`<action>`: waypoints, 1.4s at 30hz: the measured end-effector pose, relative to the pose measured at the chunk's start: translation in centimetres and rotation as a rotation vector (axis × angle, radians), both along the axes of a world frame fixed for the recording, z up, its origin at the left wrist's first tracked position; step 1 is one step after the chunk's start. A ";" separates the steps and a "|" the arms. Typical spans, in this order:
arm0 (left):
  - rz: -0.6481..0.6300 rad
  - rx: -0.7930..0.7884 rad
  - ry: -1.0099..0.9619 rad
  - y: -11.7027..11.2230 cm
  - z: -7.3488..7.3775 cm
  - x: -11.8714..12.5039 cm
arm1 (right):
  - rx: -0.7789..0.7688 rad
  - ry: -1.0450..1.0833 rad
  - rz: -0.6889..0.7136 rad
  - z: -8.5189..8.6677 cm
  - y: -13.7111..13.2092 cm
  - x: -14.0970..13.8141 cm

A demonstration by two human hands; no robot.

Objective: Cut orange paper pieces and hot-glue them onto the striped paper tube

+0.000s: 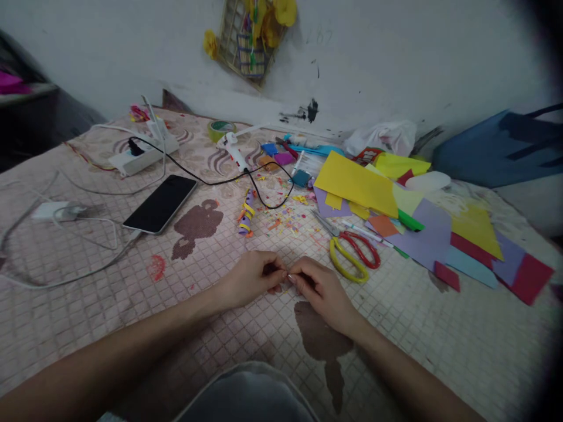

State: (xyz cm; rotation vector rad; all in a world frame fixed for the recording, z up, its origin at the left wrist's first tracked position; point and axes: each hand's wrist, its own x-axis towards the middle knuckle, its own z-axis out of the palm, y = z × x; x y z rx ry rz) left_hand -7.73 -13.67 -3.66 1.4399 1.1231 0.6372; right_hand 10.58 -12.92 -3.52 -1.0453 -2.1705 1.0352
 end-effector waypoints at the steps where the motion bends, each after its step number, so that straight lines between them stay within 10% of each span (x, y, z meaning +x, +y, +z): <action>1: -0.009 -0.001 -0.004 0.0 -0.1 0.0 | 0.001 -0.006 0.017 0.1 0.0 0.0; 18: 0.010 -0.157 -0.167 0.1 -0.1 0.0 | -0.231 0.055 -0.042 -0.2 0.1 0.3; 42: -0.085 -0.118 -0.137 0.4 0.2 -0.7 | -0.182 0.021 -0.027 0.2 0.0 0.3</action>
